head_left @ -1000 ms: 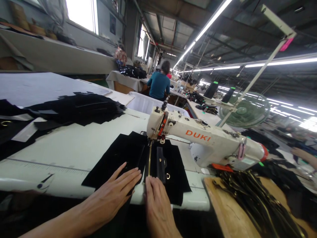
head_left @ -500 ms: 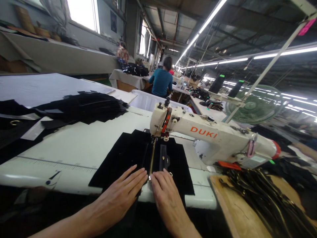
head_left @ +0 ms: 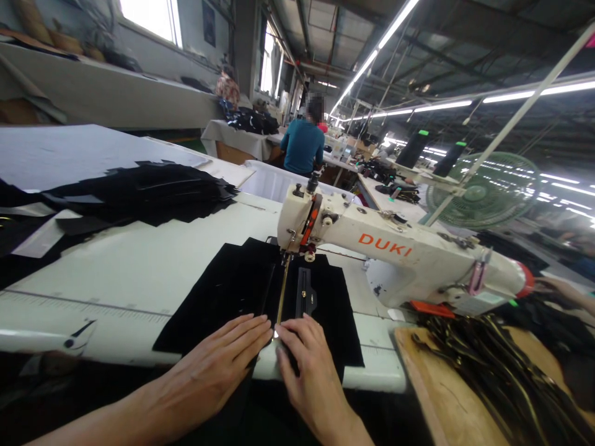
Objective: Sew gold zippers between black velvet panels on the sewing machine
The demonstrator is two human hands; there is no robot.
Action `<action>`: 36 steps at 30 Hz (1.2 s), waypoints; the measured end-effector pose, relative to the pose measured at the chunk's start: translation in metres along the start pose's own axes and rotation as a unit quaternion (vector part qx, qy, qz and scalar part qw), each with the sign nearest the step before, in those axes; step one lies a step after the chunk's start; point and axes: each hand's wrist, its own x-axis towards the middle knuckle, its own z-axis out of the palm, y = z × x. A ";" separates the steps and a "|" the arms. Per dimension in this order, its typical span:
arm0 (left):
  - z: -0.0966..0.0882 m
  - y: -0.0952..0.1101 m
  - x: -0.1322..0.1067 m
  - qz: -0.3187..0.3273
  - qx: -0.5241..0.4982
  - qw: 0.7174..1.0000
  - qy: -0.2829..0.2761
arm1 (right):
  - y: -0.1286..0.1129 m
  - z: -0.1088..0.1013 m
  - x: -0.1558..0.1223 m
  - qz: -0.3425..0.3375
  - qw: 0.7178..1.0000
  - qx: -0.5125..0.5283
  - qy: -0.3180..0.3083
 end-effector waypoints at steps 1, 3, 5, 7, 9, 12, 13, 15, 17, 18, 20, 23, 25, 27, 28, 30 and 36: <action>-0.001 -0.001 0.000 -0.011 -0.013 1.000 -0.003 | 0.000 0.001 0.000 -0.001 1.000 0.002 0.005; -0.002 -0.003 -0.001 -0.036 -0.034 0.999 -0.004 | 0.002 0.003 0.001 -0.001 1.000 0.008 0.018; -0.003 -0.003 -0.003 -0.048 -0.040 0.998 0.005 | 0.003 0.005 0.002 -0.006 0.999 0.014 0.033; -0.004 -0.003 -0.003 -0.036 -0.029 0.999 0.017 | 0.005 0.007 0.003 -0.014 0.999 0.017 0.049; -0.005 -0.002 -0.003 -0.017 -0.011 0.999 0.026 | 0.006 0.008 0.005 -0.020 0.998 0.018 0.062; -0.006 0.000 0.000 -0.004 0.006 1.000 0.026 | 0.006 0.009 0.007 -0.024 0.997 0.014 0.066; -0.006 0.000 0.000 0.000 0.010 1.000 0.021 | 0.006 0.010 0.007 -0.024 0.998 0.013 0.064; -0.006 0.000 0.001 0.009 0.019 1.000 0.012 | 0.005 0.010 0.007 -0.025 0.998 0.014 0.055; -0.007 -0.001 0.001 0.009 0.018 1.000 0.012 | 0.004 0.009 0.007 -0.030 0.998 0.015 0.049; -0.008 -0.001 0.001 0.007 0.013 1.000 0.015 | 0.004 0.009 0.006 -0.033 0.998 0.015 0.049; -0.010 -0.002 0.001 0.006 0.008 1.000 0.028 | 0.003 0.008 0.005 -0.037 0.998 0.013 0.054; -0.012 -0.002 0.002 0.012 0.012 0.999 0.036 | 0.004 0.007 0.004 -0.036 0.998 0.015 0.058; -0.013 -0.002 0.002 0.015 0.014 0.999 0.035 | 0.004 0.007 0.004 -0.033 0.998 0.016 0.054; -0.013 -0.002 0.003 0.020 0.018 0.999 0.035 | 0.003 0.007 0.004 -0.024 0.998 0.016 0.051; -0.013 -0.002 0.004 0.023 0.023 0.999 0.039 | 0.003 0.007 0.004 -0.019 0.998 0.016 0.050; -0.014 -0.002 0.005 0.030 0.034 0.998 0.046 | 0.001 0.008 0.005 -0.010 0.998 0.016 0.051; -0.017 0.000 0.008 0.045 0.036 0.997 0.045 | -0.004 0.008 0.012 -0.001 0.999 0.009 0.041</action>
